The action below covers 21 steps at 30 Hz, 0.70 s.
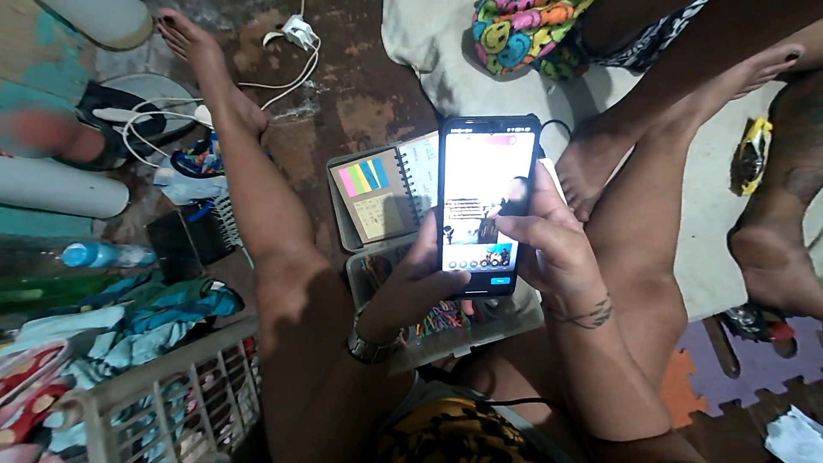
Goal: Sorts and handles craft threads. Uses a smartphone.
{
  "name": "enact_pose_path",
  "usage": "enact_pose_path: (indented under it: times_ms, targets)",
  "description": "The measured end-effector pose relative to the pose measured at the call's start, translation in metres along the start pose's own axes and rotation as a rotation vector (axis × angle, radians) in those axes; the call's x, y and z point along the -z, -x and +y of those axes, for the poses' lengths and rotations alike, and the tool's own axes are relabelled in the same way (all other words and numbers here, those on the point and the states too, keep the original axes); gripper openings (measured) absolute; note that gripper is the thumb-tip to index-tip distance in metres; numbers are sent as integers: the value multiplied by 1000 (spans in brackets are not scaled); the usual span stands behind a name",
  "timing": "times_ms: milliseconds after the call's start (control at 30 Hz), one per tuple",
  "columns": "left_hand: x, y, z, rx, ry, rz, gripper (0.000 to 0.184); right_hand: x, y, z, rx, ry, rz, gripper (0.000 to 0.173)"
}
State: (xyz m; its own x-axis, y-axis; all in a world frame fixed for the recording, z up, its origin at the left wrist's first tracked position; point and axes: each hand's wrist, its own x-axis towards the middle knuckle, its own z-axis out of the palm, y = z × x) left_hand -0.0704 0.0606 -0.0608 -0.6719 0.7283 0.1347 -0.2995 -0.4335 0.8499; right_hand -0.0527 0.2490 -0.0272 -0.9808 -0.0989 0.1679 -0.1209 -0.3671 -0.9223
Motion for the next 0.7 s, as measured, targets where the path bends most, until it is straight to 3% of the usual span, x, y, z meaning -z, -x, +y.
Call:
enact_pose_path:
  times_ms: [700]
  targets:
    - [-1, 0, 2, -2, -27, -6, 58, -1, -1, 1, -6, -3, 21, 58]
